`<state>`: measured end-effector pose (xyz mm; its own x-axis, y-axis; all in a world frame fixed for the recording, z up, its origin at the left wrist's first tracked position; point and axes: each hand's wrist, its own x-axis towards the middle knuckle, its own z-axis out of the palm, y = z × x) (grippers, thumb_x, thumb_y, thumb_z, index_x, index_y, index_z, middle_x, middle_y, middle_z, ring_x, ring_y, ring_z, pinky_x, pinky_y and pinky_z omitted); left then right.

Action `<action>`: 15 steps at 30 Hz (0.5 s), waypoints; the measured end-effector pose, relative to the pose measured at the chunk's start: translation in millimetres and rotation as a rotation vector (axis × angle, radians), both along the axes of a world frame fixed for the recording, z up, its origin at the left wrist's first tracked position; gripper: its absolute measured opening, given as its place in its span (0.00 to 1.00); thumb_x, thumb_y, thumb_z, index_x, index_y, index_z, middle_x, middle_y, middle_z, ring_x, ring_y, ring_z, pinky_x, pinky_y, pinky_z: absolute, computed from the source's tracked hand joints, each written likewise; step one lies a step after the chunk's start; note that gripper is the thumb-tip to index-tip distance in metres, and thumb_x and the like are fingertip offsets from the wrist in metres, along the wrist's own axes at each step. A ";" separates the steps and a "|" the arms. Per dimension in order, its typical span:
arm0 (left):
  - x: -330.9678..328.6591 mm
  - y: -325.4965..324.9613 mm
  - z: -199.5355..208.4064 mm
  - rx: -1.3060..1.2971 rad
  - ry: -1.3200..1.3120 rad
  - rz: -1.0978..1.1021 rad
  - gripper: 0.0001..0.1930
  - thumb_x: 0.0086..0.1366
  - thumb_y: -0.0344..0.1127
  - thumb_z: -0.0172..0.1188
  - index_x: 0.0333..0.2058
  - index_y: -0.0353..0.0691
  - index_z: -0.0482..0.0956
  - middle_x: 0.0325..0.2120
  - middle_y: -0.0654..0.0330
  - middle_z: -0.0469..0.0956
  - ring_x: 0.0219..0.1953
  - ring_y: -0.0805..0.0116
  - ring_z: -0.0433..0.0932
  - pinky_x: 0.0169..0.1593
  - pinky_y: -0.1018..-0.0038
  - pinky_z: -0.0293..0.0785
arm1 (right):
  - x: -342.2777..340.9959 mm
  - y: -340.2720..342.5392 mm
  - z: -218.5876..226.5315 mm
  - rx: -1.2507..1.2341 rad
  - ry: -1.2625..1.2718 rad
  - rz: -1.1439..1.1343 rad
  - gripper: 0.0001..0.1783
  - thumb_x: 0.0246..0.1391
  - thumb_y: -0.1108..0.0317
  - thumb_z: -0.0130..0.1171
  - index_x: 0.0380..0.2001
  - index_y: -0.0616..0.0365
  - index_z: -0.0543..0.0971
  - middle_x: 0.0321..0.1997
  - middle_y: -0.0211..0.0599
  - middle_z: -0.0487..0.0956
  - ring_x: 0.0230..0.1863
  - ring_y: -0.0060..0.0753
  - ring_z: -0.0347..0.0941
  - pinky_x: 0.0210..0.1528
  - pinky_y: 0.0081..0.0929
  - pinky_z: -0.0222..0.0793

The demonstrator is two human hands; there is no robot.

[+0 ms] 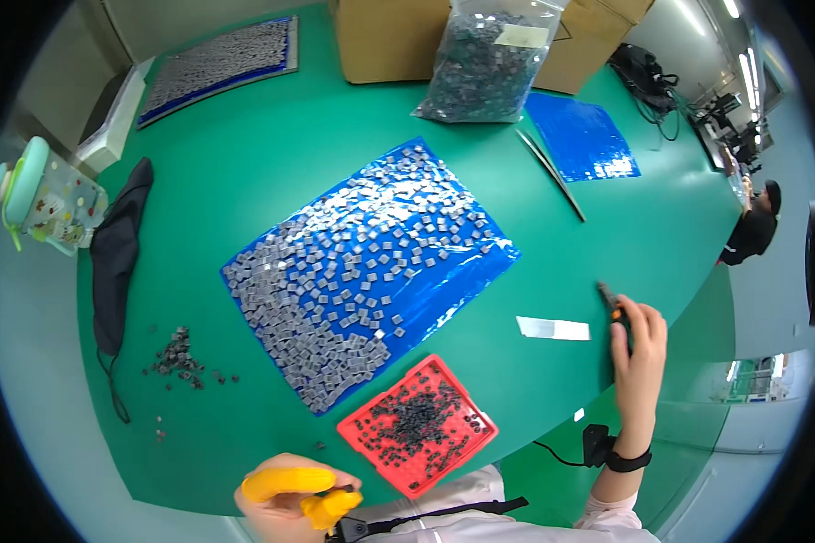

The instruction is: The person uses pliers to manipulate small black components held with a yellow finger grip, then places them onto a blue sheet covered with silver square parts. The person repeatedly picks up components from a red tray and uses the pliers to adjust or cut them before arranging them on the sheet.

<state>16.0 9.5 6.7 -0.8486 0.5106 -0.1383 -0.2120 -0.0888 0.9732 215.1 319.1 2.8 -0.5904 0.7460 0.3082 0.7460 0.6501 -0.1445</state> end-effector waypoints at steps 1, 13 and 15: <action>2.3 2.2 -0.6 0.019 -0.038 -0.005 0.16 0.50 0.16 0.69 0.38 0.32 0.79 0.31 0.53 0.81 0.31 0.64 0.81 0.36 0.72 0.80 | 1.9 2.9 -2.7 0.005 0.026 -0.034 0.16 0.58 0.74 0.54 0.50 0.60 0.76 0.47 0.42 0.74 0.48 0.44 0.71 0.50 0.34 0.68; 28.7 9.6 -40.4 0.222 -0.149 0.016 0.24 0.49 0.19 0.73 0.45 0.32 0.76 0.29 0.51 0.83 0.30 0.63 0.83 0.37 0.69 0.83 | -51.7 -92.1 36.0 -0.369 0.306 0.670 0.29 0.32 0.63 0.70 0.45 0.50 0.79 0.41 0.32 0.76 0.39 0.39 0.66 0.42 0.34 0.63; 32.2 13.0 -42.3 0.220 -0.126 0.048 0.23 0.49 0.20 0.73 0.44 0.32 0.76 0.29 0.51 0.83 0.30 0.63 0.83 0.36 0.69 0.83 | -60.6 -99.2 32.2 -0.399 0.277 0.743 0.31 0.25 0.64 0.71 0.43 0.46 0.81 0.42 0.32 0.77 0.40 0.40 0.66 0.43 0.35 0.62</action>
<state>48.1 22.5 -35.7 -0.8556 0.4999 -0.1344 -0.3209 -0.3086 0.8954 154.5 219.9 34.9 -0.9076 0.2823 0.3107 0.0563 0.8154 -0.5762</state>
